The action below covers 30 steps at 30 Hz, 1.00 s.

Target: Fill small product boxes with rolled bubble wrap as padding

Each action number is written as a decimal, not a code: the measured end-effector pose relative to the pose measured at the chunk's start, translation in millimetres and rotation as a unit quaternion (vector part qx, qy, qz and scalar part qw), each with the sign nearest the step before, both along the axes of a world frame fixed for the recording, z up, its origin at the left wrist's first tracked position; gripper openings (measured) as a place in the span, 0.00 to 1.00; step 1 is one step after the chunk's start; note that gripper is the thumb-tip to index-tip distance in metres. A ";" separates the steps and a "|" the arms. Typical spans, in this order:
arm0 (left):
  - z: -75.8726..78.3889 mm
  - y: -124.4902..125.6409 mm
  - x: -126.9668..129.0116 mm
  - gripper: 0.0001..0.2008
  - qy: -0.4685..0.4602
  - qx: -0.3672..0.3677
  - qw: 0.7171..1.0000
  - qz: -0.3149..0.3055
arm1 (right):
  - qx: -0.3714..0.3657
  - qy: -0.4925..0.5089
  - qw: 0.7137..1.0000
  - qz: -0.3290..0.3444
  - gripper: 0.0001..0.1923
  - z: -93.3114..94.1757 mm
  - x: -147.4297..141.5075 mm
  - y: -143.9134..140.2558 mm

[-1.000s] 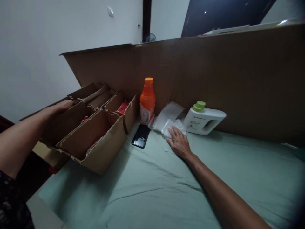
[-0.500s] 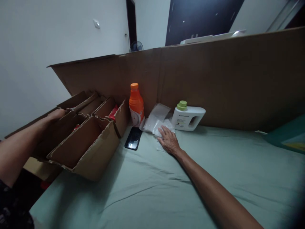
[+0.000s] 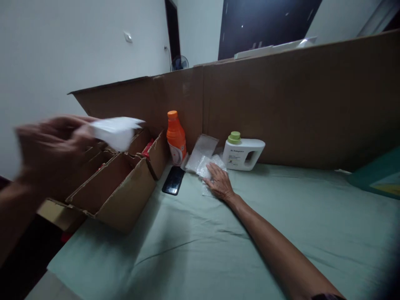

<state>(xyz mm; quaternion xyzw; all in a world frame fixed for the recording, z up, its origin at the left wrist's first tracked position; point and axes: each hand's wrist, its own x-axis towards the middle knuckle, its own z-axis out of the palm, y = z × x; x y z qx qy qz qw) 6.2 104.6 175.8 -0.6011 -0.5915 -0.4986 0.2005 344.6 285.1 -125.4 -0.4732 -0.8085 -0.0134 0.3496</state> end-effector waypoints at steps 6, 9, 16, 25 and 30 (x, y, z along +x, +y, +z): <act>-48.3 88.0 131.9 0.06 0.144 -0.124 0.961 -0.202 | 0.086 0.145 0.983 -0.077 0.22 34.5 45.3 -21.7; -98.8 129.8 170.9 0.09 0.178 -0.219 0.943 -0.175 | 0.106 0.179 0.974 -0.096 0.23 55.6 60.5 -33.3; -157.7 118.6 156.0 0.11 0.253 -0.322 0.882 -0.234 | -0.033 -0.042 0.998 -0.022 0.23 36.9 8.7 -9.1; -7.8 154.6 -58.3 0.12 0.108 -0.343 0.928 0.097 | -0.031 -0.096 0.994 -0.029 0.26 -3.0 -10.7 3.7; -19.8 184.2 -142.0 0.19 0.068 -0.403 0.904 0.128 | 0.012 -0.124 0.991 -0.043 0.25 -12.2 -5.6 10.0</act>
